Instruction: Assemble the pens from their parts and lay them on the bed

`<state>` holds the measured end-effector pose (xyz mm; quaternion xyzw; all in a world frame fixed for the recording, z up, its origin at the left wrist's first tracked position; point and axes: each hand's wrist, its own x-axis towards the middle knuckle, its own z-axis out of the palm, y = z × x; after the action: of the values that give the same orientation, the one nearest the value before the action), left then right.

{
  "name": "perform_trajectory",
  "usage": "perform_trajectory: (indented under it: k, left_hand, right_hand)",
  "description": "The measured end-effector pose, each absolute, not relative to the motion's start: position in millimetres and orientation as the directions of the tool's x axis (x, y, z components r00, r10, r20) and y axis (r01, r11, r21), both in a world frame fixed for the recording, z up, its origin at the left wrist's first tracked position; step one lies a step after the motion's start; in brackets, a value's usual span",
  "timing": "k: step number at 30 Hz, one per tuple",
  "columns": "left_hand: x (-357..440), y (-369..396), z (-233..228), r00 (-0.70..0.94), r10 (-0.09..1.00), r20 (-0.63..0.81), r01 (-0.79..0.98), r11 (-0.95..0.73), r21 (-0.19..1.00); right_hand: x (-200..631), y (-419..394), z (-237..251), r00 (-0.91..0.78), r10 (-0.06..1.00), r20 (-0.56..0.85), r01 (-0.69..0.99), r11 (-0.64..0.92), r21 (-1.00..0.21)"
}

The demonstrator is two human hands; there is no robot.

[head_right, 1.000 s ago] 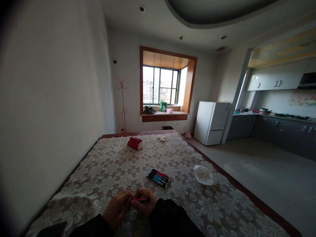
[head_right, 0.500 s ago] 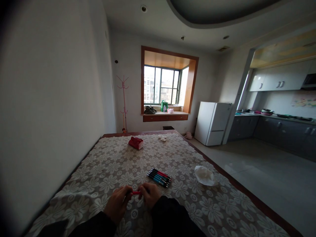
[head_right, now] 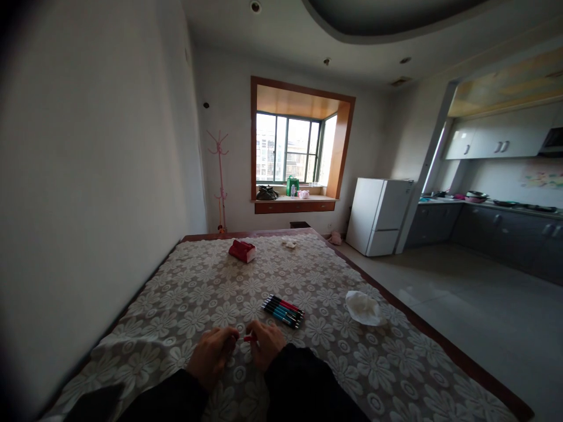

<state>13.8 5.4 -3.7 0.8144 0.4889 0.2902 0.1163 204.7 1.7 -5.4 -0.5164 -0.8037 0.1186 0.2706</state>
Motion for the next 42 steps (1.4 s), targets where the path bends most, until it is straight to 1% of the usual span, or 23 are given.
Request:
perform_trajectory:
  k: [2, 5, 9, 12, 15, 17, 21, 25, 29, 32, 35, 37, 42]
  left_hand:
    - [13, 6, -3, 0.382, 0.854, 0.354, 0.699, -0.518, 0.493]
    - [12, 7, -2, 0.373, 0.863, 0.341, 0.664, -0.504, 0.552]
    - [12, 7, 0, 0.319, 0.882, 0.346, 0.608, -0.471, 0.639]
    - [13, 5, 3, 0.296, 0.893, 0.34, 0.63, -0.45, 0.633]
    - [13, 4, 5, 0.288, 0.895, 0.34, 0.663, -0.442, 0.605]
    - [13, 4, 4, 0.285, 0.897, 0.339, 0.663, -0.44, 0.606]
    - [12, 7, 0, 0.282, 0.901, 0.329, 0.62, -0.433, 0.654]
    - [10, 10, -6, 0.262, 0.905, 0.335, 0.606, -0.424, 0.673]
    - [7, 14, -12, 0.175, 0.918, 0.355, 0.602, -0.385, 0.7]
    - [5, 18, -16, 0.129, 0.932, 0.338, 0.572, -0.348, 0.743]
    - [4, 19, -17, 0.17, 0.937, 0.304, 0.528, -0.347, 0.775]
    - [5, 18, -16, 0.214, 0.936, 0.281, 0.526, -0.353, 0.774]
    - [7, 14, -9, 0.295, 0.928, 0.229, 0.616, -0.368, 0.696]
  right_hand:
    - [205, 2, -4, -0.35, 0.885, 0.306, 0.771, 0.458, -0.442]
    - [207, 4, -4, -0.411, 0.87, 0.274, 0.785, 0.49, -0.379]
    - [210, 6, -5, -0.392, 0.868, 0.304, 0.813, 0.482, -0.327]
    - [211, 7, -6, -0.371, 0.871, 0.322, 0.828, 0.467, -0.311]
    - [212, 7, -6, -0.323, 0.89, 0.322, 0.854, 0.421, -0.305]
    - [213, 7, -6, -0.275, 0.909, 0.313, 0.875, 0.371, -0.31]
    - [215, 10, -9, -0.195, 0.94, 0.279, 0.897, 0.286, -0.336]
    - [216, 11, -13, -0.143, 0.949, 0.28, 0.9, 0.242, -0.362]
    - [217, 12, -13, -0.129, 0.952, 0.277, 0.906, 0.226, -0.357]
    - [217, 12, -11, -0.123, 0.957, 0.264, 0.916, 0.212, -0.34]
    - [215, 11, -10, -0.177, 0.955, 0.238, 0.917, 0.248, -0.313]
    - [213, 10, -10, -0.22, 0.946, 0.238, 0.91, 0.286, -0.299]
    - [211, 8, -10, -0.265, 0.928, 0.263, 0.894, 0.339, -0.294]
